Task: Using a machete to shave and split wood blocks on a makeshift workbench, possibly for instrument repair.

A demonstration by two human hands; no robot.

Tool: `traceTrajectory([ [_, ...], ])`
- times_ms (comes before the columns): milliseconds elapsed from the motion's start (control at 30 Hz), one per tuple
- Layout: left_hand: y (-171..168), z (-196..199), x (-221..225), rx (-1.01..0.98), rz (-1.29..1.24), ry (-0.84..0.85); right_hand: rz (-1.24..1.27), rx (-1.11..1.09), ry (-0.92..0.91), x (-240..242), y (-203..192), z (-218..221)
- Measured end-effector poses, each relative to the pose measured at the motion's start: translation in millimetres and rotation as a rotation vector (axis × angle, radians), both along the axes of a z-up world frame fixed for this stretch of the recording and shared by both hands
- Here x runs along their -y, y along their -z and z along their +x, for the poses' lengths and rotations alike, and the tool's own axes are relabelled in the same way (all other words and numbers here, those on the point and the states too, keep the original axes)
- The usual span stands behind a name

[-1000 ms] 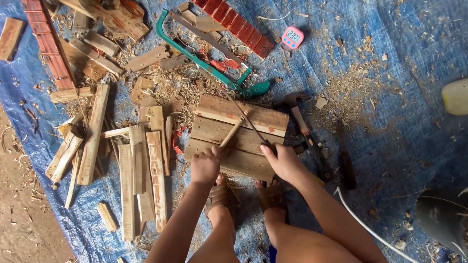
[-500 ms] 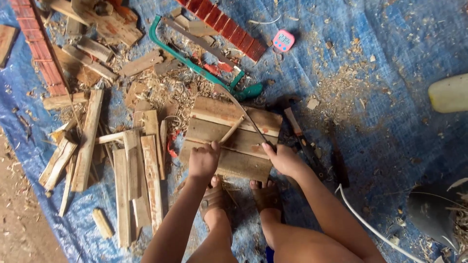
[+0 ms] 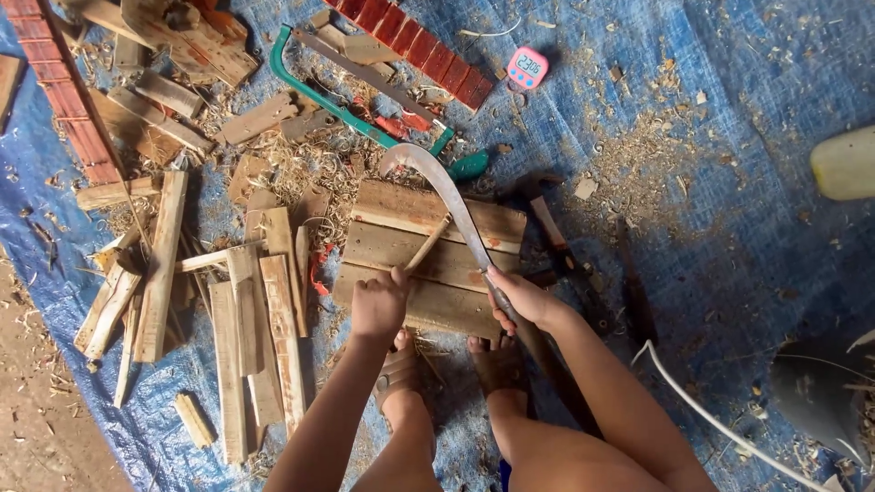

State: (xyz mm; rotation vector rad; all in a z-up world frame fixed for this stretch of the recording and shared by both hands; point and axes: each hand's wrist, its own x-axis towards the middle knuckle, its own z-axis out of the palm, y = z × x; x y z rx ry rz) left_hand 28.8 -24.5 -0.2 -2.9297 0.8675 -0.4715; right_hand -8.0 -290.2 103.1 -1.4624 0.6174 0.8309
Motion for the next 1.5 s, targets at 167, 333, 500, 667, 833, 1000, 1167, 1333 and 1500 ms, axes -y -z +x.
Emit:
traceTrajectory([
  [167, 0.9, -1.4, -1.0, -0.023, -0.024, -0.018, 0.049, 0.027, 0.043, -2.3, 7.0, -2.5],
  [333, 7.5, -5.1, 0.1, -0.102, -0.023, -0.054, 0.015, 0.052, 0.046, -1.6, 32.3, -7.7],
  [500, 0.8, -8.4, -7.0, -0.229, -0.112, -0.111, -0.003, 0.114, 0.039, -5.5, 35.8, -10.3],
  [667, -38.3, -5.4, -21.1, -0.884, -0.252, -0.328, 0.027, 0.140, 0.065, -8.3, 39.2, -12.5],
  [833, -63.2, -26.3, -47.2, -1.083, -0.437, -0.499, 0.065, 0.168, 0.085, -7.8, 43.8, -14.9],
  [1000, -34.8, -64.0, -93.8, -1.123, -0.707, -0.769, 0.001, 0.161, 0.090, -14.4, 47.9, -19.7],
  [1167, -40.3, -97.2, -118.8, -1.123, -0.856, -0.925, -0.007, 0.157, 0.126, -14.5, 58.2, -25.8],
  [1333, -23.4, -115.1, -137.4, -1.091, -0.960, -1.026, -0.033, 0.159, 0.109, -11.0, 70.4, -30.6],
  [1500, -54.1, -99.6, -154.2, -0.954, -0.913, -1.115, -0.028, 0.169, 0.125, -3.0, 89.4, -34.1],
])
